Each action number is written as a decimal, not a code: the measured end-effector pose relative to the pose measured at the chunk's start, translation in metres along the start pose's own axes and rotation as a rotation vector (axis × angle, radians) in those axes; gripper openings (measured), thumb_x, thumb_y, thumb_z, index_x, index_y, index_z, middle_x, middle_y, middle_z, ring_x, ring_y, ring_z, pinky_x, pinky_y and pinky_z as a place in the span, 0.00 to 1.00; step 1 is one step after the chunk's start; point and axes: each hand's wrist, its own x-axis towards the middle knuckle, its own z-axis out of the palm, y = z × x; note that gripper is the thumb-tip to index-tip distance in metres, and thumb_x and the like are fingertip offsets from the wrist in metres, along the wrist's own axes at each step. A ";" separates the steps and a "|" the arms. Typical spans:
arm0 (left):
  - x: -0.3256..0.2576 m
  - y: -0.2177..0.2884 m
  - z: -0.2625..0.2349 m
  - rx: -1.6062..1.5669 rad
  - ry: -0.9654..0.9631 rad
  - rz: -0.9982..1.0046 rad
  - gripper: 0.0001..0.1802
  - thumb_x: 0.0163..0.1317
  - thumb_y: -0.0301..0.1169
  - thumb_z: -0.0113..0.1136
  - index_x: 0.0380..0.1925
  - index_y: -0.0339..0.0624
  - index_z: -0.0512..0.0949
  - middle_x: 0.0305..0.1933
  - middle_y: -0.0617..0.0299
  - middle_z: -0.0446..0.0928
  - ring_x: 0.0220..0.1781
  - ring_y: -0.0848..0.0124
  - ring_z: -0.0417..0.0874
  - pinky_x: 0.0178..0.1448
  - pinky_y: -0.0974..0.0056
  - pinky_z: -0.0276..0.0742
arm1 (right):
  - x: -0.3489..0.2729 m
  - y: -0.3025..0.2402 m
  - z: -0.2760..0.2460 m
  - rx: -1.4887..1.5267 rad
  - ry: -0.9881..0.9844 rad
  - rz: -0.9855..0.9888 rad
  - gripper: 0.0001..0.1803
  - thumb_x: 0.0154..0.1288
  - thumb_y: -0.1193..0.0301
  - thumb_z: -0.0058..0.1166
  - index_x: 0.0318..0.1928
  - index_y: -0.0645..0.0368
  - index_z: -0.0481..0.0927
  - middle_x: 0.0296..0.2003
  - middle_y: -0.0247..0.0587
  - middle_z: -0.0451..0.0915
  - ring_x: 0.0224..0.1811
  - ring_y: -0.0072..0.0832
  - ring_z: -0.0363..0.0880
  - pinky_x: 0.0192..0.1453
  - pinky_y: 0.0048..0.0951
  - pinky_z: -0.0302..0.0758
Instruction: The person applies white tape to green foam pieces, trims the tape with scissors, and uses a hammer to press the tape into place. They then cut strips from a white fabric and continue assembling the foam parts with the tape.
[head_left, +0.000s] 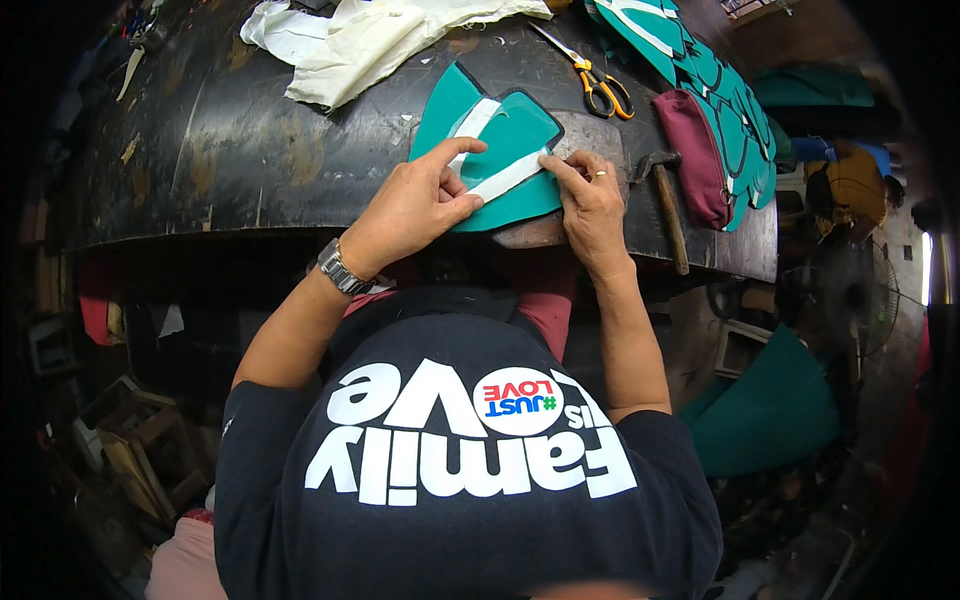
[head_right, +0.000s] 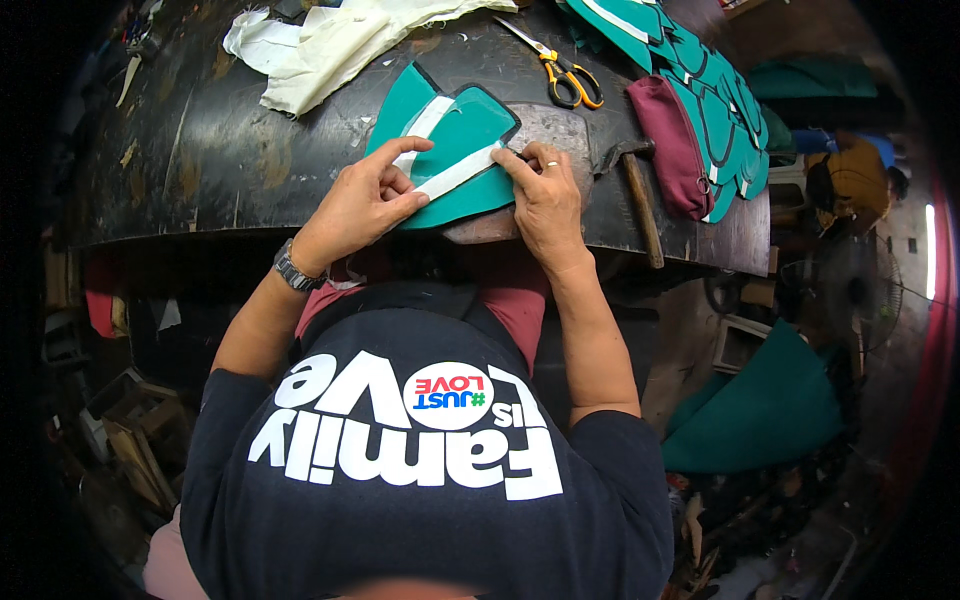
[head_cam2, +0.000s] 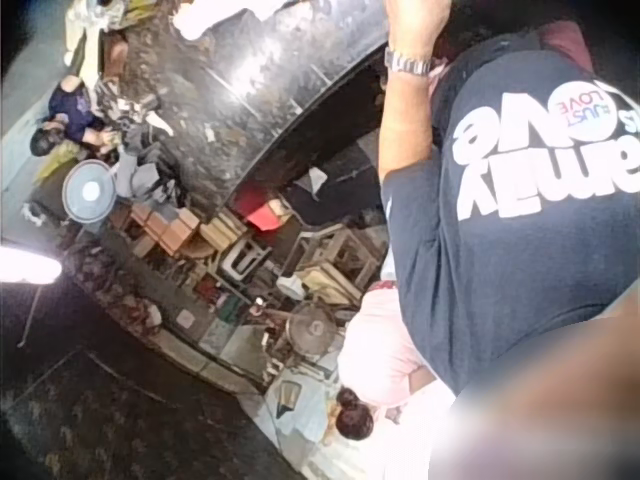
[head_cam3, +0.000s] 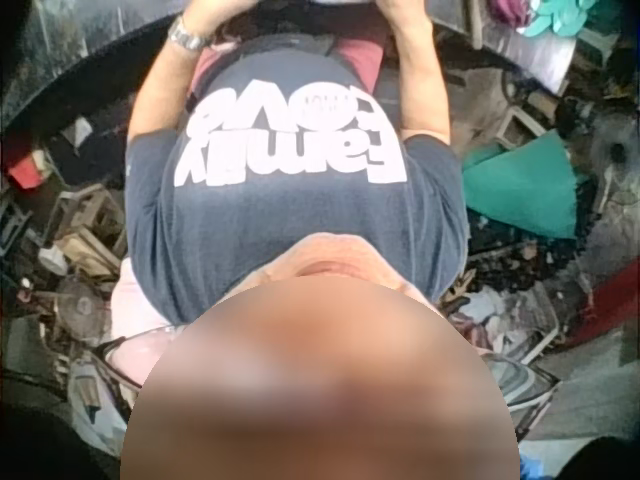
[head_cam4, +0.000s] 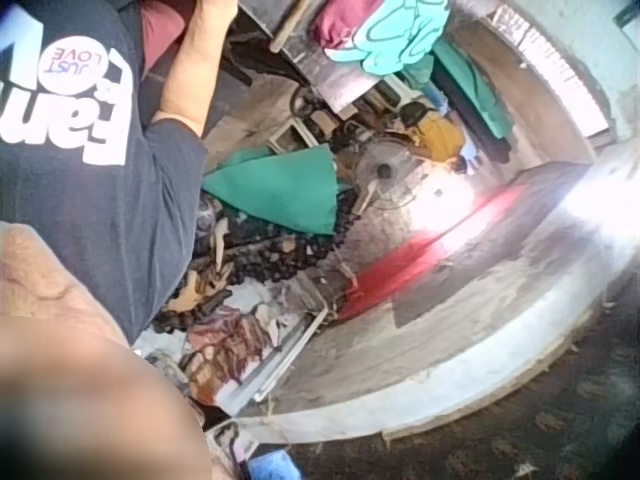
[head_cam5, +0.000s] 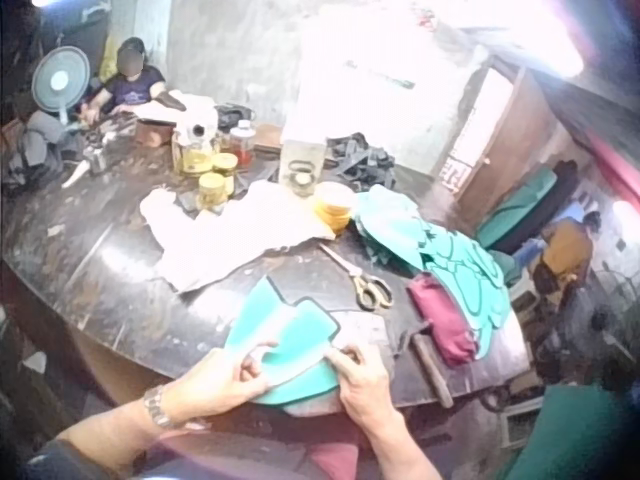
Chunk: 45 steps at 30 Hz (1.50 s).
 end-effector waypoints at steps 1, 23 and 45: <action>0.000 -0.001 0.000 -0.003 0.006 -0.001 0.27 0.61 0.27 0.65 0.61 0.42 0.71 0.27 0.62 0.79 0.27 0.77 0.77 0.34 0.69 0.74 | 0.000 0.000 0.000 0.006 -0.002 0.002 0.20 0.57 0.82 0.55 0.49 0.50 0.85 0.41 0.43 0.78 0.44 0.40 0.75 0.48 0.37 0.75; -0.008 -0.003 -0.008 -0.051 -0.007 -0.029 0.22 0.60 0.25 0.64 0.56 0.41 0.76 0.25 0.60 0.79 0.26 0.73 0.79 0.34 0.67 0.77 | -0.017 -0.028 0.001 -0.008 -0.231 -0.133 0.27 0.64 0.62 0.60 0.63 0.49 0.76 0.65 0.46 0.72 0.69 0.43 0.67 0.73 0.53 0.59; -0.019 -0.012 -0.010 0.070 0.093 -0.003 0.23 0.59 0.23 0.65 0.56 0.40 0.77 0.26 0.65 0.76 0.27 0.82 0.74 0.34 0.72 0.74 | -0.013 -0.061 0.006 0.073 -0.309 -0.193 0.35 0.57 0.62 0.67 0.64 0.55 0.74 0.62 0.48 0.70 0.66 0.48 0.67 0.72 0.50 0.61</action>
